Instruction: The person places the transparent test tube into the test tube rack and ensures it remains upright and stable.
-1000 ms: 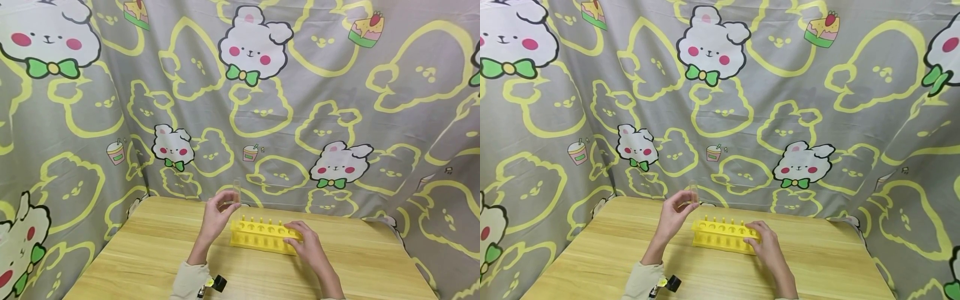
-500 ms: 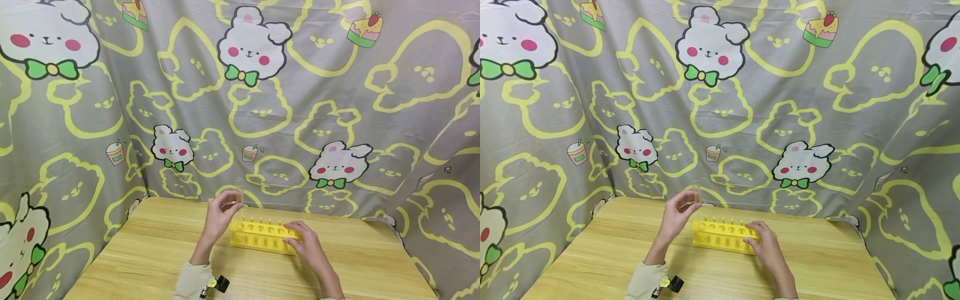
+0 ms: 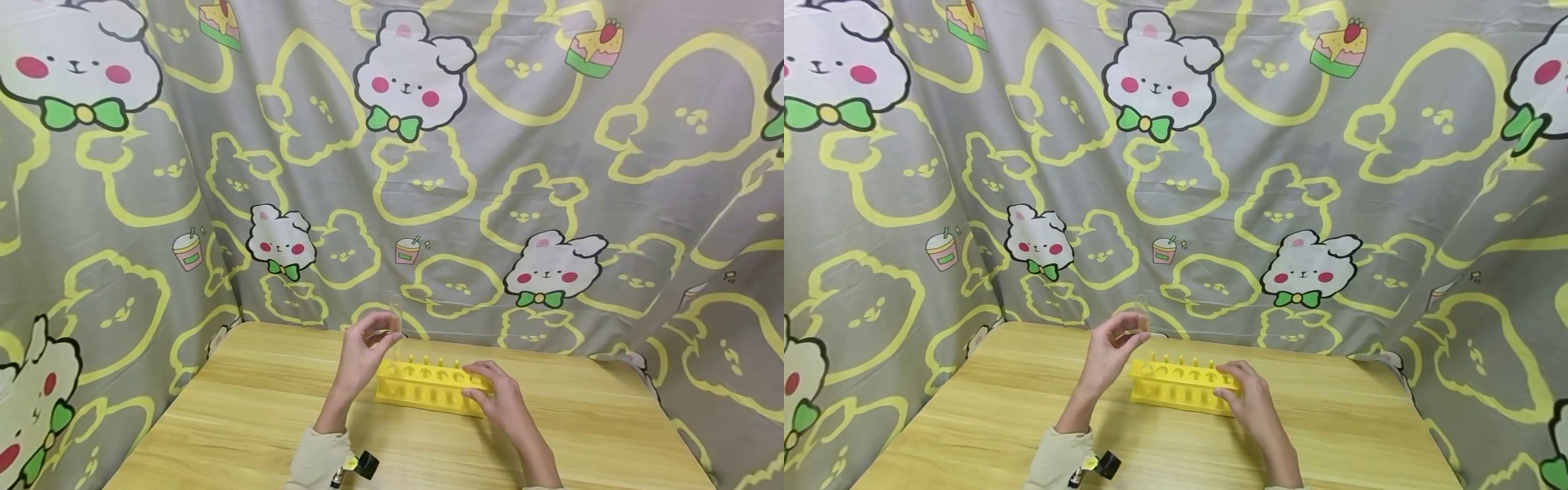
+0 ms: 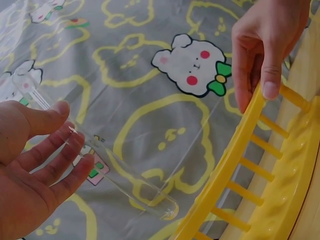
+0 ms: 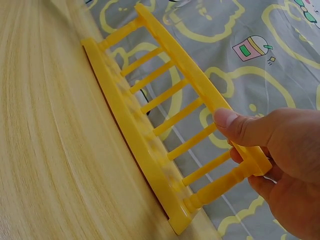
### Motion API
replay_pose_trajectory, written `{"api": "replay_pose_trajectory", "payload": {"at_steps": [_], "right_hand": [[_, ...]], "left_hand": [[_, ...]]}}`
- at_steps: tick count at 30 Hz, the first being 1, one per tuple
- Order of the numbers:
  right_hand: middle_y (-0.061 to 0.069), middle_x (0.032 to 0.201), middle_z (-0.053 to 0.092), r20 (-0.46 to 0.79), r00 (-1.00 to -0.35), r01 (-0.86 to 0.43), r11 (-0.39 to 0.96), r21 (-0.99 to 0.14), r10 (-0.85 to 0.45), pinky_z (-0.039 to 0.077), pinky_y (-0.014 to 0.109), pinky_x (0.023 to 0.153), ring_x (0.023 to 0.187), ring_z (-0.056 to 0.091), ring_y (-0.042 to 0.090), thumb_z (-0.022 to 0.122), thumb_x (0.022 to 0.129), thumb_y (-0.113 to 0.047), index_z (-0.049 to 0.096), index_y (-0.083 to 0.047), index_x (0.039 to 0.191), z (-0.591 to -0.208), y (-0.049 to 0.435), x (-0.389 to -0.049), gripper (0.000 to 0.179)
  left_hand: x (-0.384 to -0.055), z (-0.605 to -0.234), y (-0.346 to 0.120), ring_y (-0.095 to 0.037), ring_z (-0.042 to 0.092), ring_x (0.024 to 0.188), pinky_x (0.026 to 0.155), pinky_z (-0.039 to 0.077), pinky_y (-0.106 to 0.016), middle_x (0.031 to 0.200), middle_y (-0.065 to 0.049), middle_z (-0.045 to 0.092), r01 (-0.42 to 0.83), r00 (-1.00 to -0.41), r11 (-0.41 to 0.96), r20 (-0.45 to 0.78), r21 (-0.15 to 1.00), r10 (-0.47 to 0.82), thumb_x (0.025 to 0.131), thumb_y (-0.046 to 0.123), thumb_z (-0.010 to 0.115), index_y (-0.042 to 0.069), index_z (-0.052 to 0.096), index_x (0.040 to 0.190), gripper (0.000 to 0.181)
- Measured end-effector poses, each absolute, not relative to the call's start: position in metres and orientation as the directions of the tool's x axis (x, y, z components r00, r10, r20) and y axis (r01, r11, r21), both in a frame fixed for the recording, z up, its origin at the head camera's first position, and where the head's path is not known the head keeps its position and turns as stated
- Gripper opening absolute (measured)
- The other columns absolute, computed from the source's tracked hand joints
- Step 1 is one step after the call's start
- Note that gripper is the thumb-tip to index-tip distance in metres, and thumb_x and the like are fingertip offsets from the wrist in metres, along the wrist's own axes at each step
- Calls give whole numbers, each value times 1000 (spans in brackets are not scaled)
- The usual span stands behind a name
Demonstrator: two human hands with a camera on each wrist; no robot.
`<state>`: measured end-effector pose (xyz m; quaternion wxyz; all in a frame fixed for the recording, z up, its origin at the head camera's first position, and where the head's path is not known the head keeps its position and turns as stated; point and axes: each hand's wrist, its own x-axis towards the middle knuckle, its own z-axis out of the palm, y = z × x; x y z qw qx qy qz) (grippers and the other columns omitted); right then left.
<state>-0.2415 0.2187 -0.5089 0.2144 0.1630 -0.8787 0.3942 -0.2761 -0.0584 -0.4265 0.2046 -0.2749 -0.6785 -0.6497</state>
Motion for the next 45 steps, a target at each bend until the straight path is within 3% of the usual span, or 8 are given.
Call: {"api": "replay_pose_trajectory", "payload": {"at_steps": [8, 17, 36, 45], "right_hand": [[5, 117, 69, 498, -860, -447, 634, -631, -110, 54, 53, 96, 112, 66, 33, 86, 78, -3, 74, -3, 117, -509, 219, -242, 41], [5, 116, 69, 504, -856, -453, 633, -628, -112, 54, 53, 95, 112, 67, 32, 87, 78, -3, 74, -2, 117, -509, 220, -242, 41], [6, 117, 69, 490, -864, -443, 634, -634, -113, 54, 53, 96, 113, 66, 32, 87, 79, -4, 74, -3, 117, -508, 219, -243, 40], [7, 117, 69, 497, -860, -447, 634, -630, -113, 54, 53, 96, 112, 67, 33, 87, 78, -3, 74, -3, 116, -508, 218, -242, 40]], "left_hand": [[-275, -426, -55, -30, 70, 99, 84, 60, -48, 101, -14, 70, 619, -779, -2, 615, 785, 117, 91, 0, 77, 2, 71, 109, 20], [-276, -425, -50, -29, 71, 96, 83, 61, -38, 99, -14, 69, 630, -769, -18, 627, 776, 127, 91, -1, 76, 2, 70, 108, 18], [-274, -424, -44, -32, 70, 95, 84, 60, -47, 102, -14, 70, 607, -786, -13, 603, 794, 132, 91, -5, 75, 1, 71, 107, 18], [-273, -424, -41, -29, 70, 95, 84, 61, -37, 98, -14, 69, 602, -789, -20, 599, 798, 136, 90, -6, 74, -1, 70, 107, 18]]}}
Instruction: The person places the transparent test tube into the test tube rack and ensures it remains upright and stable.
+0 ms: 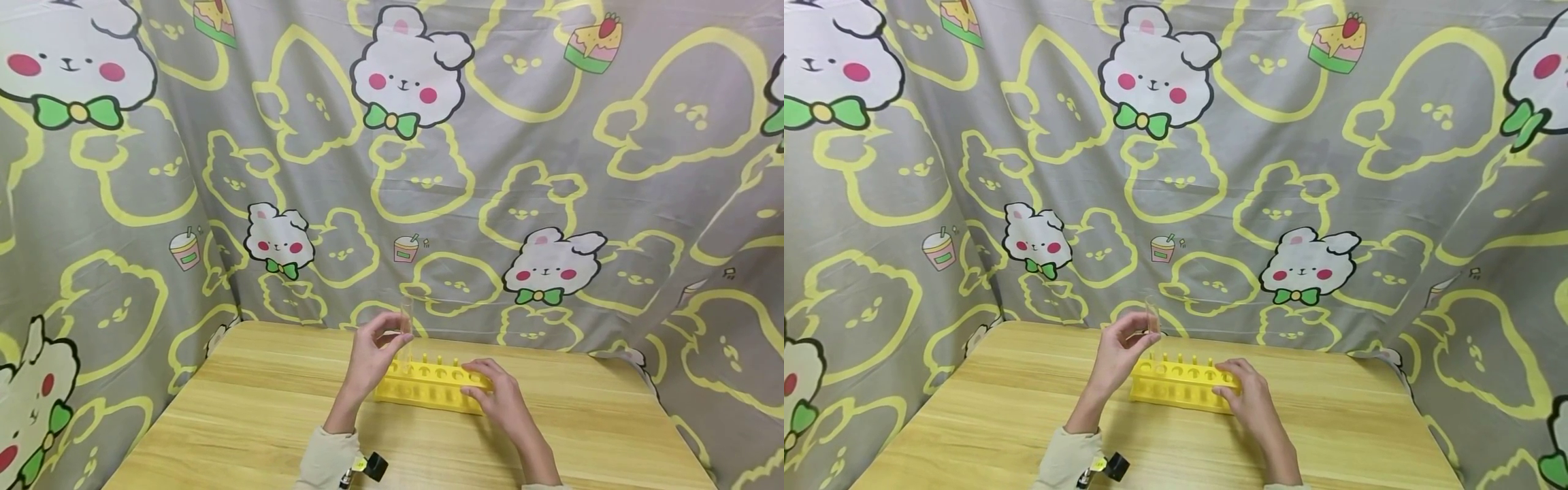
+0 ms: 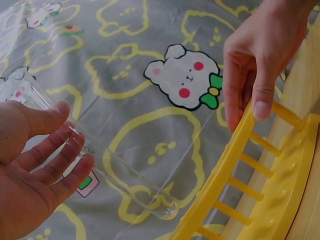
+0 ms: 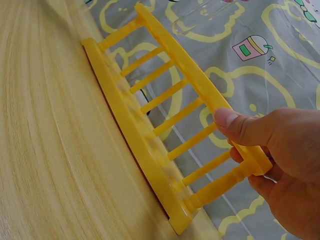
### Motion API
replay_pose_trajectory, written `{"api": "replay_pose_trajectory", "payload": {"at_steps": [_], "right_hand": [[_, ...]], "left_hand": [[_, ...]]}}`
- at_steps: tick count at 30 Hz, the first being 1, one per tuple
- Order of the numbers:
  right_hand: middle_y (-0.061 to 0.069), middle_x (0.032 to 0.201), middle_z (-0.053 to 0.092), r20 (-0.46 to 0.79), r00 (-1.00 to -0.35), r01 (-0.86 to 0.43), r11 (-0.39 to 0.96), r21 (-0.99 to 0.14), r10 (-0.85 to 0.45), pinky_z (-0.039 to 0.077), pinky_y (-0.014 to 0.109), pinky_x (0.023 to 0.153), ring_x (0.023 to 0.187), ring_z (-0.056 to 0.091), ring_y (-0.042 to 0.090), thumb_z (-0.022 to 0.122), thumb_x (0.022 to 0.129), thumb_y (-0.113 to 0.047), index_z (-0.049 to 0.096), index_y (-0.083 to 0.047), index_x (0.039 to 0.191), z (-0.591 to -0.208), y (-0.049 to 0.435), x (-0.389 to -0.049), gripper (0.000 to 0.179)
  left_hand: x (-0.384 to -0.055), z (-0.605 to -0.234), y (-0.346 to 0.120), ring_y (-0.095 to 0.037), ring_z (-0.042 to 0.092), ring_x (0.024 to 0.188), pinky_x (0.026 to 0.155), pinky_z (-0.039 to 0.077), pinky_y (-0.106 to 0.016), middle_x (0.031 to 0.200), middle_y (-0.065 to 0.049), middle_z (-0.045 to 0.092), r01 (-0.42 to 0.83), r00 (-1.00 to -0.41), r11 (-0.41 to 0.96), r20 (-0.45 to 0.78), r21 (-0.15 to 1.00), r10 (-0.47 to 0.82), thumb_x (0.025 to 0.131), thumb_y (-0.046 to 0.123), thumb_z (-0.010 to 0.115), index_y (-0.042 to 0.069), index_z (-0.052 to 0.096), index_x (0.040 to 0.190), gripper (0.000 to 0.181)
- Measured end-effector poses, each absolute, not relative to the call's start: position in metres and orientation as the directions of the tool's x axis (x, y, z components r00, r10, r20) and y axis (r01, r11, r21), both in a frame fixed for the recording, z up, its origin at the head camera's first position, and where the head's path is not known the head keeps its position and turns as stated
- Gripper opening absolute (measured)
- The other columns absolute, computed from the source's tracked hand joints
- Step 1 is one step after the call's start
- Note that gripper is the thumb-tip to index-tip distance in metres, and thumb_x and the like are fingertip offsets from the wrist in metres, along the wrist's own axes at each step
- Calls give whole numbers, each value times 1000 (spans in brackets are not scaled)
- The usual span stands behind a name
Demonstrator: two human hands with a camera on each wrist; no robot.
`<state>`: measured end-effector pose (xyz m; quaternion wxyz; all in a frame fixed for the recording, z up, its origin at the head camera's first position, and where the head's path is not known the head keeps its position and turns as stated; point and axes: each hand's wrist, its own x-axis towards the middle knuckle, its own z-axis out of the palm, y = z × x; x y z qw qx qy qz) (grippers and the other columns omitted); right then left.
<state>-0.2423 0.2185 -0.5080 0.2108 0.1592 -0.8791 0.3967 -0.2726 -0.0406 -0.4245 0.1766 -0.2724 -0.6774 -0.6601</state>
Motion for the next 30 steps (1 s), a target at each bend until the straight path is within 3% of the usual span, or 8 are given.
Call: {"api": "replay_pose_trajectory", "payload": {"at_steps": [11, 20, 30], "right_hand": [[6, 117, 69, 487, -867, -440, 626, -644, -108, 55, 52, 95, 112, 66, 32, 86, 78, -2, 75, -3, 116, -507, 217, -241, 40], [6, 118, 69, 464, -881, -417, 625, -660, -98, 54, 52, 97, 114, 66, 32, 86, 79, -4, 75, -5, 117, -507, 218, -241, 40], [5, 117, 69, 466, -880, -414, 629, -659, -90, 54, 51, 97, 113, 66, 31, 87, 78, -4, 75, -4, 117, -509, 219, -242, 40]], "left_hand": [[-271, -425, -36, -29, 70, 98, 83, 61, -36, 99, -13, 71, 594, -793, -24, 590, 804, 148, 92, 3, 77, -6, 69, 110, 22], [-272, -426, -32, -28, 70, 99, 83, 61, -34, 100, -13, 72, 603, -788, -15, 598, 798, 142, 90, 2, 78, 2, 72, 110, 21], [-271, -425, -26, -28, 70, 99, 83, 61, -35, 101, -13, 71, 607, -785, -6, 601, 795, 149, 90, -3, 76, 0, 71, 112, 22]]}}
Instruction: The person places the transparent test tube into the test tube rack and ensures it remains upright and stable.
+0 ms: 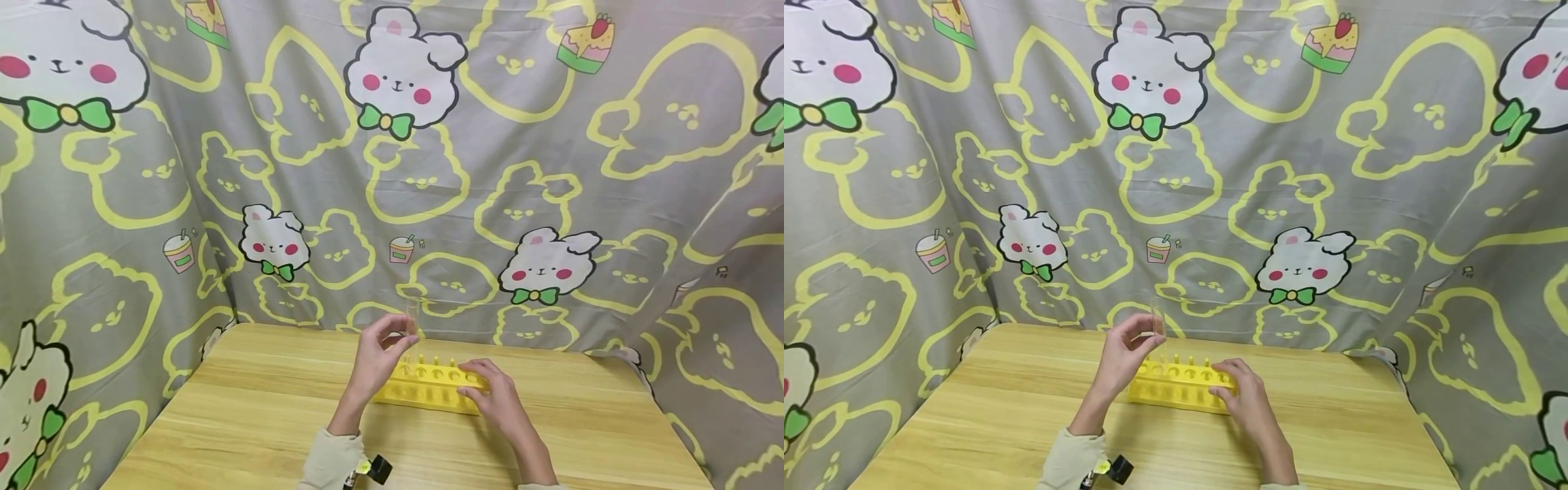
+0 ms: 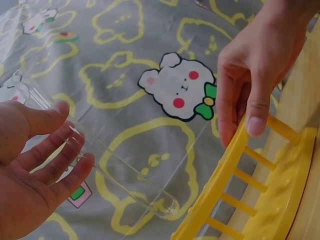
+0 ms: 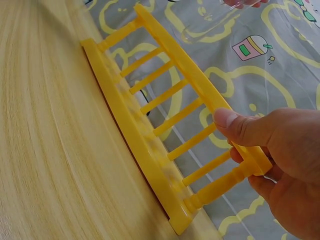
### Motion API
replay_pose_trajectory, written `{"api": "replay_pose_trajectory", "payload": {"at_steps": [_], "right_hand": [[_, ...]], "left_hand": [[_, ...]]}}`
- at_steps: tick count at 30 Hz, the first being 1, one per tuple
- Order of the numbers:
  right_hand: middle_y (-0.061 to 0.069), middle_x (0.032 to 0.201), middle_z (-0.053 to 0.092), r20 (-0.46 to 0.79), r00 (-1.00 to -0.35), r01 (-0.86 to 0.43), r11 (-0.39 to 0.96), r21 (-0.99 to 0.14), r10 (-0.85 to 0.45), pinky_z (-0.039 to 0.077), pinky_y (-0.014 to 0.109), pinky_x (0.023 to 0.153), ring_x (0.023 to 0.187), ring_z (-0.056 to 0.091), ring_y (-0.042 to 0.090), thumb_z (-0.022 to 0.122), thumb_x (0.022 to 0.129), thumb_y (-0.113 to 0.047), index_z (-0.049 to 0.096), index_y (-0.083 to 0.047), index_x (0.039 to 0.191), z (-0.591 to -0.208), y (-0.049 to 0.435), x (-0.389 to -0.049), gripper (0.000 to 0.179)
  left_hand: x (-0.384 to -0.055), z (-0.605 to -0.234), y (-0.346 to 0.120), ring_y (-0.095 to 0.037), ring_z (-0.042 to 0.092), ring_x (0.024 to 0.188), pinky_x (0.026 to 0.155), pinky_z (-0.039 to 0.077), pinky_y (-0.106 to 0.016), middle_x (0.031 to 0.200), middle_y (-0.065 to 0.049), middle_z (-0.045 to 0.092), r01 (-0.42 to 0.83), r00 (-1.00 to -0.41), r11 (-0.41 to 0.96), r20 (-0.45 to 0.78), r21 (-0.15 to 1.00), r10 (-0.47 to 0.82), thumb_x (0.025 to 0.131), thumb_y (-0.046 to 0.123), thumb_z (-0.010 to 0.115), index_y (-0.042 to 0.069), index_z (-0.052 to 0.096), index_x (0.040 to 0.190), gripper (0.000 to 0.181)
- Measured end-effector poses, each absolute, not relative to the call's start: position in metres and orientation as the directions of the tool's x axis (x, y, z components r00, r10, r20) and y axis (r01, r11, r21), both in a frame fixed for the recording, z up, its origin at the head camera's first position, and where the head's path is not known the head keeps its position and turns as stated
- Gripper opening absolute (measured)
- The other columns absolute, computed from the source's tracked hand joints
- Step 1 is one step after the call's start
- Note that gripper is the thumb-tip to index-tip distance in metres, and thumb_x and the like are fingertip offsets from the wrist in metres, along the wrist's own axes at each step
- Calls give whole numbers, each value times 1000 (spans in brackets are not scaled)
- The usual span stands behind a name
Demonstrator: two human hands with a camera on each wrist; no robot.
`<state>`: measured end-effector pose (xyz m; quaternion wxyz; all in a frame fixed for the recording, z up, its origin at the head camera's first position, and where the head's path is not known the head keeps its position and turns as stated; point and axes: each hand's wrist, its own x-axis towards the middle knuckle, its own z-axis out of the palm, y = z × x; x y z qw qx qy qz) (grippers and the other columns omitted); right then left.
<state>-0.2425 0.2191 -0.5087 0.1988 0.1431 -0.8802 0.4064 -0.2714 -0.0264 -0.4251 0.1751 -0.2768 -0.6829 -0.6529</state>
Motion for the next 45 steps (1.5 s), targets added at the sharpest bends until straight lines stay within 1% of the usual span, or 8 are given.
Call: {"api": "replay_pose_trajectory", "payload": {"at_steps": [5, 9, 15, 21, 25, 32, 38, 45], "right_hand": [[4, 117, 69, 462, -883, -409, 630, -660, -88, 54, 51, 98, 113, 66, 31, 87, 78, -4, 75, -4, 117, -509, 219, -243, 40], [4, 118, 69, 444, -892, -393, 627, -673, -82, 53, 52, 99, 115, 65, 32, 86, 79, -4, 75, -5, 117, -508, 219, -243, 39], [5, 118, 68, 439, -895, -387, 625, -678, -79, 52, 52, 99, 115, 65, 33, 86, 79, -3, 75, -5, 117, -507, 218, -242, 39], [6, 119, 68, 441, -893, -393, 623, -677, -84, 53, 52, 99, 115, 65, 33, 86, 79, -2, 75, -4, 117, -507, 218, -242, 40], [5, 119, 68, 442, -893, -394, 625, -674, -86, 53, 52, 99, 115, 65, 32, 86, 80, -3, 75, -5, 117, -507, 218, -242, 39], [5, 118, 68, 444, -892, -395, 620, -678, -82, 52, 51, 100, 115, 65, 32, 86, 79, -3, 75, -6, 117, -507, 218, -241, 39], [4, 118, 68, 441, -894, -391, 622, -679, -81, 52, 51, 99, 115, 65, 32, 86, 79, -3, 75, -6, 117, -507, 219, -241, 39], [4, 118, 68, 447, -890, -400, 617, -678, -86, 52, 52, 99, 115, 65, 32, 86, 80, -4, 75, -6, 117, -507, 219, -242, 39]], "left_hand": [[-271, -425, -25, -25, 70, 99, 83, 61, -36, 101, -13, 71, 599, -790, -19, 595, 800, 150, 91, 1, 77, 1, 71, 113, 23], [-271, -425, -23, -28, 70, 98, 83, 61, -39, 101, -16, 71, 603, -783, -39, 601, 796, 158, 91, 1, 77, 1, 71, 113, 23], [-269, -424, -20, -33, 70, 99, 83, 61, -35, 103, -16, 71, 593, -789, -48, 592, 804, 165, 91, 2, 77, 1, 71, 113, 23], [-269, -425, -18, -30, 70, 100, 85, 60, -33, 104, -15, 72, 582, -796, -49, 582, 811, 167, 91, 2, 77, 2, 71, 114, 24], [-269, -426, -17, -28, 70, 100, 86, 60, -35, 105, -13, 71, 580, -797, -53, 579, 813, 172, 91, 2, 77, 3, 71, 113, 23], [-269, -427, -14, -33, 70, 101, 88, 60, -39, 106, -15, 71, 576, -796, -66, 577, 815, 181, 91, 3, 77, 2, 71, 114, 23], [-270, -428, -13, -33, 70, 102, 89, 60, -45, 106, -15, 72, 571, -800, -65, 572, 818, 182, 92, 2, 77, 2, 71, 113, 22], [-269, -429, -10, -32, 70, 104, 88, 60, -40, 109, -14, 71, 567, -802, -64, 568, 822, 184, 92, 3, 77, 2, 71, 114, 23]]}}
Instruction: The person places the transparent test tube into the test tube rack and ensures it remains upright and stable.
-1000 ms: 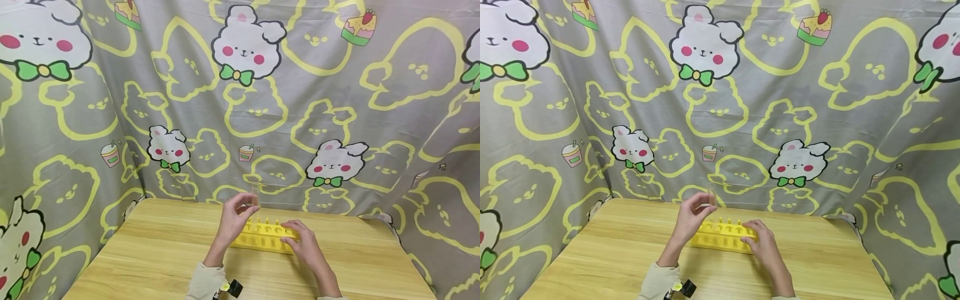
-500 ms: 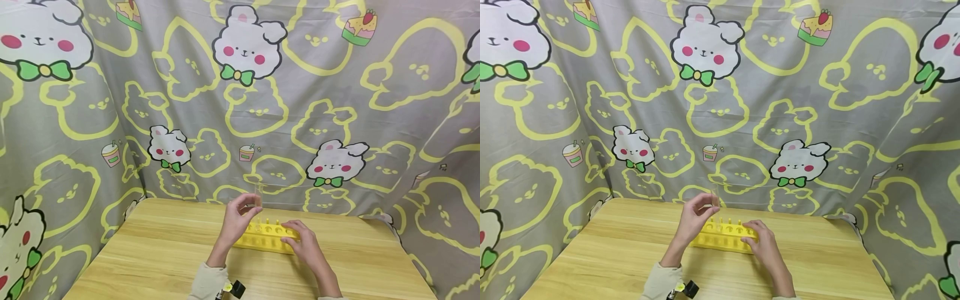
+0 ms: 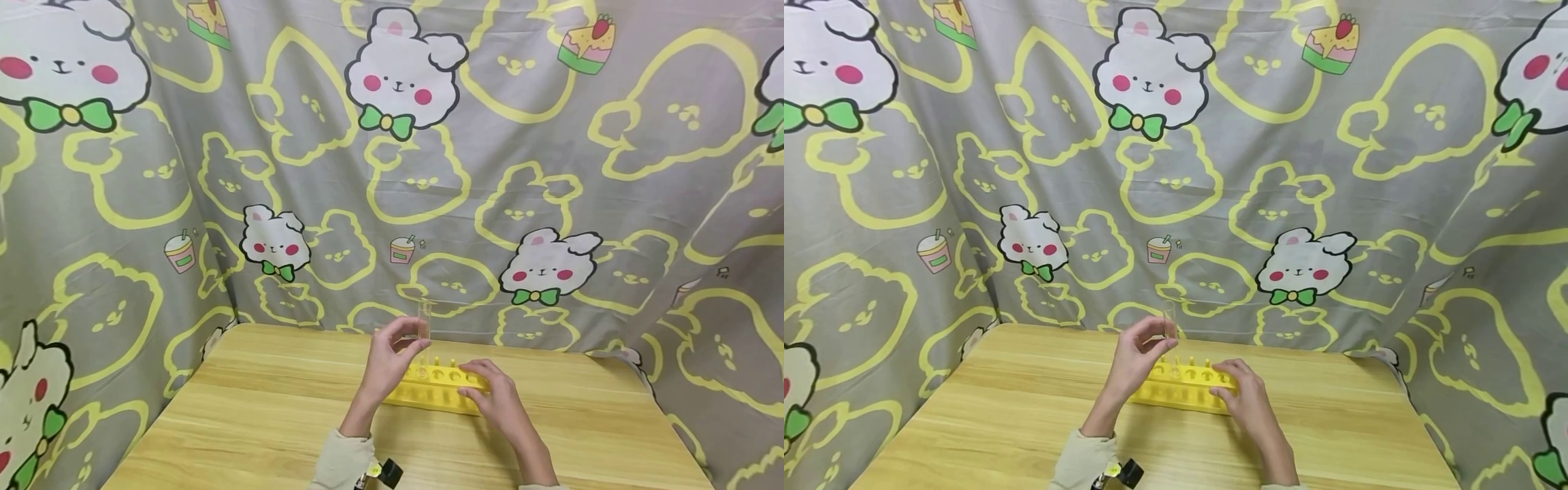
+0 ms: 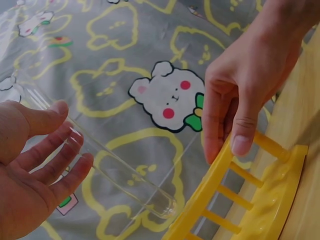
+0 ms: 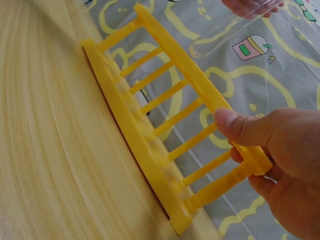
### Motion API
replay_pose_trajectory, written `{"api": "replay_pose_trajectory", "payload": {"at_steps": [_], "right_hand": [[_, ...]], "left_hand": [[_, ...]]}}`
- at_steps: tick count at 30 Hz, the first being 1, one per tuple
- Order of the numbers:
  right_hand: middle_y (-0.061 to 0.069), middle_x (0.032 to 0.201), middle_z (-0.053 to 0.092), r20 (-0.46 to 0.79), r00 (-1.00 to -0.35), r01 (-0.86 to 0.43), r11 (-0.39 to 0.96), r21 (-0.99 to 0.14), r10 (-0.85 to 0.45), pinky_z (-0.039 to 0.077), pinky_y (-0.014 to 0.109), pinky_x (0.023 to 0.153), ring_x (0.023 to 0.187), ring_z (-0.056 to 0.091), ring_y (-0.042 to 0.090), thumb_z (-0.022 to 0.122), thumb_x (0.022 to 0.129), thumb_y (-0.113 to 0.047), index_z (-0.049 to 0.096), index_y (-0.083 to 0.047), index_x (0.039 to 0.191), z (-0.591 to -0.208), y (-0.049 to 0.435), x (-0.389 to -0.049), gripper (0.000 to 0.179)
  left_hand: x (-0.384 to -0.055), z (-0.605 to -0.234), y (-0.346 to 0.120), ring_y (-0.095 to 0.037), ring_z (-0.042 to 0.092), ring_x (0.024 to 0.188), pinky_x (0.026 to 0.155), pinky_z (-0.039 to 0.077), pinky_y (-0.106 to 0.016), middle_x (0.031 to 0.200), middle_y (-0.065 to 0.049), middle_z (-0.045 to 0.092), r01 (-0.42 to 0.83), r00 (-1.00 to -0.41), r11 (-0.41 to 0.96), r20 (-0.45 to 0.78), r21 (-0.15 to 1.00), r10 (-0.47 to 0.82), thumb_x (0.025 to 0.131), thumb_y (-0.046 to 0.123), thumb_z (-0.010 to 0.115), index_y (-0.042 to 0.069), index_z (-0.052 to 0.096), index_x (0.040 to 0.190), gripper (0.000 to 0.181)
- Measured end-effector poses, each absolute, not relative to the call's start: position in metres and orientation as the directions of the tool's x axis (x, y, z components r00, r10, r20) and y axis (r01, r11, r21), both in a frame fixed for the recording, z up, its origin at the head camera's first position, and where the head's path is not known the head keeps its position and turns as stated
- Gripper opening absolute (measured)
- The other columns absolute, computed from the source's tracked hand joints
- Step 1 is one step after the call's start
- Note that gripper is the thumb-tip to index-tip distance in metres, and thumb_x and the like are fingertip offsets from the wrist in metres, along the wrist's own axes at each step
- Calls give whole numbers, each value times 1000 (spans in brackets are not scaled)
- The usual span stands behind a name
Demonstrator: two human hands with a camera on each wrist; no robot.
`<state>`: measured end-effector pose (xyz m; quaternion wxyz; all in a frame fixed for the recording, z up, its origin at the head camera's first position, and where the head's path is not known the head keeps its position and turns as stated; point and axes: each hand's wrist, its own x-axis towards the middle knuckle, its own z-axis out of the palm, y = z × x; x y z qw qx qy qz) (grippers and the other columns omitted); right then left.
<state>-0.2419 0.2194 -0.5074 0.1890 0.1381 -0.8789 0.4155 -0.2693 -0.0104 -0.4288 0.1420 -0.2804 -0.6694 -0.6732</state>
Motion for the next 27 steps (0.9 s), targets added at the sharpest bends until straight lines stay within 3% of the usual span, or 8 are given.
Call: {"api": "replay_pose_trajectory", "payload": {"at_steps": [6, 27], "right_hand": [[5, 118, 68, 460, -883, -413, 620, -668, -93, 53, 51, 98, 114, 66, 32, 86, 79, -3, 75, -5, 117, -508, 219, -242, 39], [5, 117, 69, 476, -874, -423, 630, -651, -95, 53, 52, 98, 113, 66, 32, 86, 79, -2, 75, -4, 116, -508, 219, -243, 39]], "left_hand": [[-268, -428, -8, -33, 69, 106, 88, 60, -35, 110, -15, 71, 559, -806, -67, 561, 826, 189, 92, 3, 77, 2, 71, 114, 24], [-270, -432, 4, -25, 69, 108, 89, 59, -48, 108, -10, 72, 593, -776, -79, 595, 801, 209, 93, 5, 76, 5, 71, 114, 22]]}}
